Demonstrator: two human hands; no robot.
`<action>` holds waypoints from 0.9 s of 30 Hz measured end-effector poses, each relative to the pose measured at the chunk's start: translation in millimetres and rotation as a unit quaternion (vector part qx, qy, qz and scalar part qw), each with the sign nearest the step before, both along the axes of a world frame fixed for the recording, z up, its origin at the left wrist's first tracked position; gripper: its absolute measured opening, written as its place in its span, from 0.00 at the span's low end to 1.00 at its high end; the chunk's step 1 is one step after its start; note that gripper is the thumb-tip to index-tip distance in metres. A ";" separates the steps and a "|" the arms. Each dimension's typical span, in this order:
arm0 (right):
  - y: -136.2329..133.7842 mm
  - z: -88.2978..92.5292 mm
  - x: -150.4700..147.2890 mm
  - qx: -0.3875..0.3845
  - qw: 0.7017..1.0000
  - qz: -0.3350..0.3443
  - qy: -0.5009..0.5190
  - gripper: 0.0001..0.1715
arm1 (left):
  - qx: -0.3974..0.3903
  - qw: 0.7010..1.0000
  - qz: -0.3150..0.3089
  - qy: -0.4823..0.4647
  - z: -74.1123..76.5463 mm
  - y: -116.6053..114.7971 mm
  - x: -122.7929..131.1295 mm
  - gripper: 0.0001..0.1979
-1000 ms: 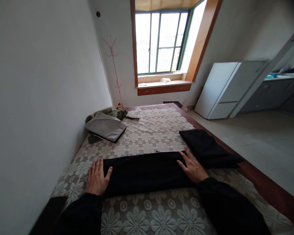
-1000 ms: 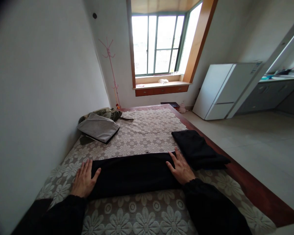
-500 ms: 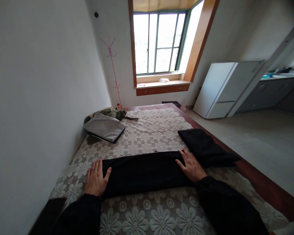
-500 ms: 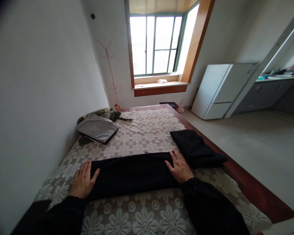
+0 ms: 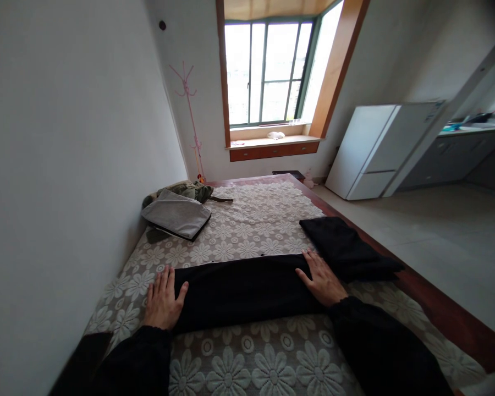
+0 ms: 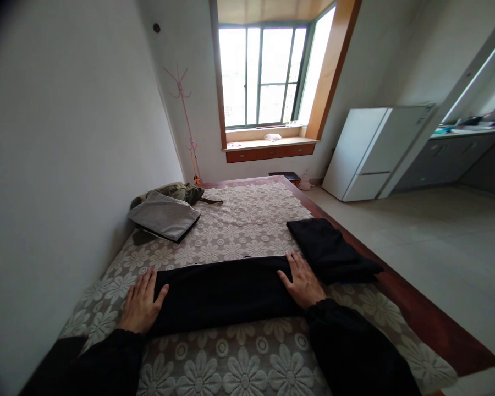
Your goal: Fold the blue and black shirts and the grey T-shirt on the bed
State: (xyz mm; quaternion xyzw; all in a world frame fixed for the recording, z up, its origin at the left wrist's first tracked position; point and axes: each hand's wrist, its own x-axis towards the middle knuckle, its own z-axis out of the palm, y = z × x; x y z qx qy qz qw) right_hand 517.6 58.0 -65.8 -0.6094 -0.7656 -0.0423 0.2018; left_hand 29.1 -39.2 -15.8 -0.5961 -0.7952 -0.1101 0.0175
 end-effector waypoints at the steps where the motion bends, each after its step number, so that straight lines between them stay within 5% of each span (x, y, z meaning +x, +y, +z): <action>1: 0.3 -0.7 0.0 0.002 1.000 0.001 0.000 0.42 | -0.004 1.000 0.000 -0.002 1.3 0.0 0.6 0.36; 27: -0.8 1.0 -0.3 -0.007 1.000 0.002 0.018 0.41 | 0.004 1.000 0.002 -0.011 7.9 -2.7 5.6 0.33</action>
